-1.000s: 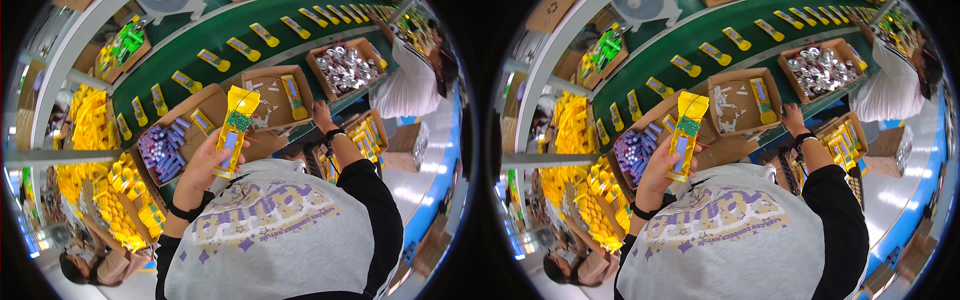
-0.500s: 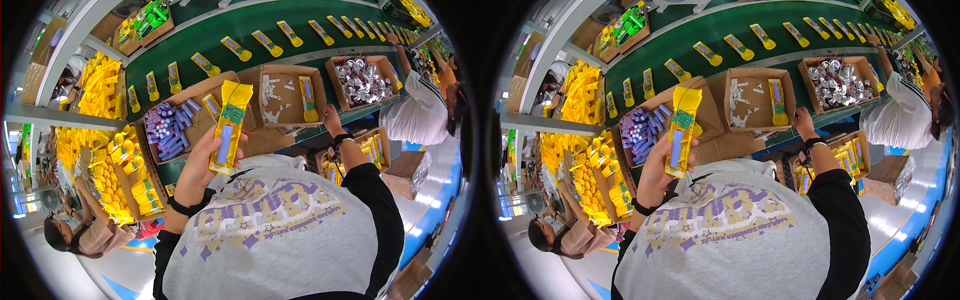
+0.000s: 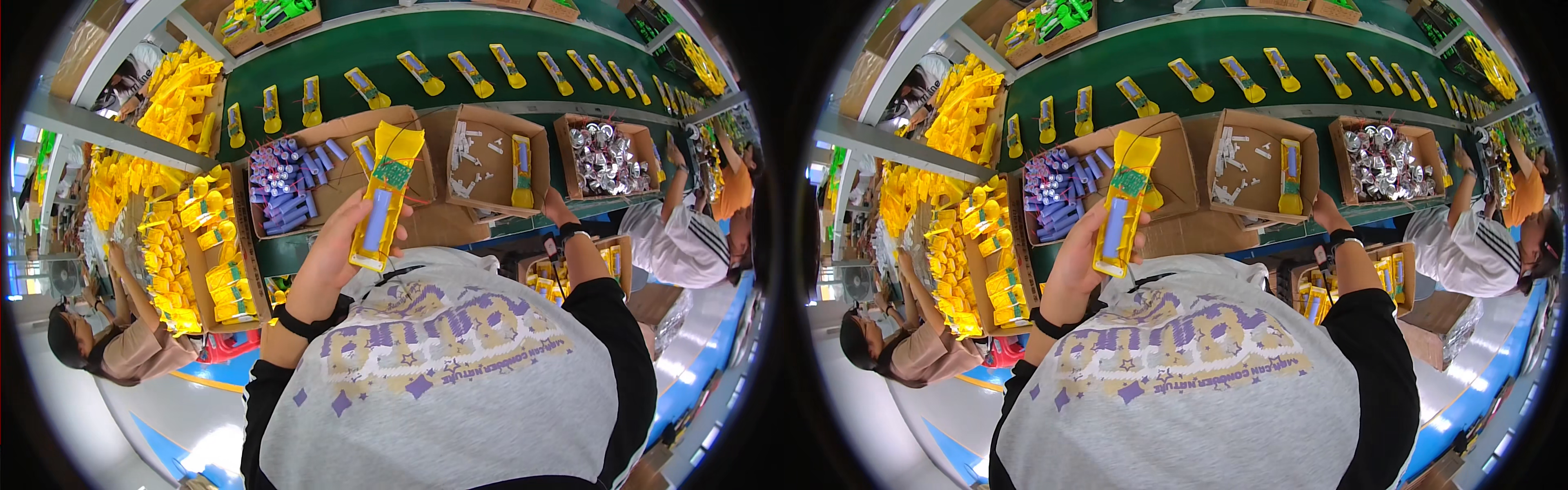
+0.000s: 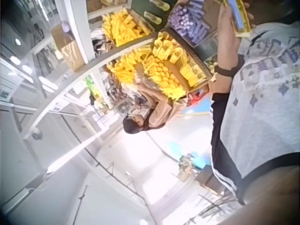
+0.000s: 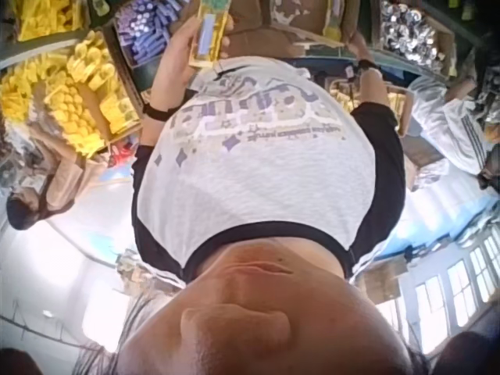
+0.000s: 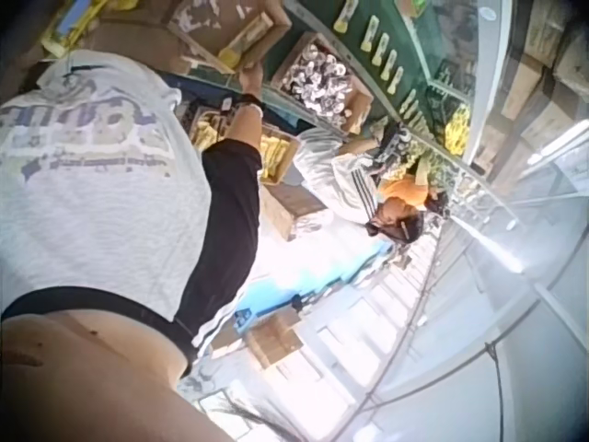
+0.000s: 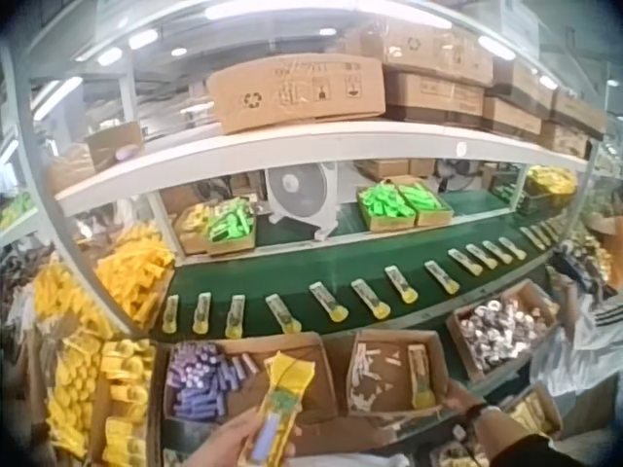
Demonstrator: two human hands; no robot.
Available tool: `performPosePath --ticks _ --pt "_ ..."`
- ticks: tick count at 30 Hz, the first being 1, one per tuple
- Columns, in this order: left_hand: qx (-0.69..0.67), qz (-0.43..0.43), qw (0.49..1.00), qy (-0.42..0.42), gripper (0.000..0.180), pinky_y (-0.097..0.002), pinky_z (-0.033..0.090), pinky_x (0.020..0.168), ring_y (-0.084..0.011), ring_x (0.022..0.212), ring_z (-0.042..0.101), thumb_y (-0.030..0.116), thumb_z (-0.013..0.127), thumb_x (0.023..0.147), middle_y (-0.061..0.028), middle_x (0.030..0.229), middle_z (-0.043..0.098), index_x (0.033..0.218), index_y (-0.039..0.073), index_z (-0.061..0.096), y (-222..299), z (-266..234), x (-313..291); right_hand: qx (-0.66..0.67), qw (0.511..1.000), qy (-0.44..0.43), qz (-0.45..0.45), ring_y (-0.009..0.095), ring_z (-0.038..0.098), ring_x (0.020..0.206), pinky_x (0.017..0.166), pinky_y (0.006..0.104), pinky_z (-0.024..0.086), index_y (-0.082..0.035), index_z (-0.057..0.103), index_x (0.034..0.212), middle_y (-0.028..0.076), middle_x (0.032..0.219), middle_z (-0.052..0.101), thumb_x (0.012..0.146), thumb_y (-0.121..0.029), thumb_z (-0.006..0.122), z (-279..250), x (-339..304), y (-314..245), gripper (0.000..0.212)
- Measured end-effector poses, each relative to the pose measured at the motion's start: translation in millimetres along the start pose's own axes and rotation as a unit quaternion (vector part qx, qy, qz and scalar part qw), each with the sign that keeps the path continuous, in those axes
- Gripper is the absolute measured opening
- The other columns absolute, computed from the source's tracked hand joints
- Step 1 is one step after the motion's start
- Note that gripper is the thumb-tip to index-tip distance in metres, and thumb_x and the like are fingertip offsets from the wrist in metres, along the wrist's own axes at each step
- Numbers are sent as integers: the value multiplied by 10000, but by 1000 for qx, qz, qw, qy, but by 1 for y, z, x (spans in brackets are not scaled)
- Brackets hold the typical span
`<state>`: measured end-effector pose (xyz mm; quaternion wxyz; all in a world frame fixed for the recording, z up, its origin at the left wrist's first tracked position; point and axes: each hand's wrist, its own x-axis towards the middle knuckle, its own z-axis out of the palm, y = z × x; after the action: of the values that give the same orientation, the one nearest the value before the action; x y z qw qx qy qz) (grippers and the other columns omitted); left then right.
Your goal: Assembling small yellow handheld electronic devices on an industrial production line.
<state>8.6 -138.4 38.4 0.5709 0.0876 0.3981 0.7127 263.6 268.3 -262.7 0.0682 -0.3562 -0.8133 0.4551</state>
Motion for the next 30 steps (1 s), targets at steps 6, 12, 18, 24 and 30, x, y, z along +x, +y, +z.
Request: performPosePath --ticks 6,12,18,24,30 --pt "68 40 996 53 389 -363 505 627 -222 779 574 286 475 824 -145 953 544 1113 40 392 5 -8 -18 -8 990 35 136 178 569 830 711 259 442 12 470 1062 93 815 593 815 -135 483 -38 -56 -82 288" --pt "37 106 990 81 350 -381 509 611 -220 743 574 264 463 823 -129 888 548 1077 33 399 2 -13 -23 333 929 152 59 151 566 834 730 252 453 17 488 1004 105 890 577 801 -82 499 -22 -111 -233 226" --pt "53 106 988 97 249 -369 504 547 -209 623 572 254 435 837 -115 759 534 920 19 428 1 -19 -24 451 888 -84 -39 158 562 837 771 272 451 9 500 899 98 898 566 822 -58 453 37 -117 -354 113" --pt "152 137 972 113 248 -334 493 499 -200 558 552 270 420 851 -112 741 528 881 24 430 5 -12 -34 410 865 -234 -169 153 549 845 755 283 453 -9 458 915 101 896 559 851 -40 402 75 -121 -433 91" --pt "-81 -28 996 22 424 -337 490 447 -196 605 526 335 430 832 -114 964 499 1145 57 363 23 -23 -39 383 880 -215 -182 143 553 785 705 255 453 -43 352 1179 103 876 551 851 -2 364 86 -121 -450 331"
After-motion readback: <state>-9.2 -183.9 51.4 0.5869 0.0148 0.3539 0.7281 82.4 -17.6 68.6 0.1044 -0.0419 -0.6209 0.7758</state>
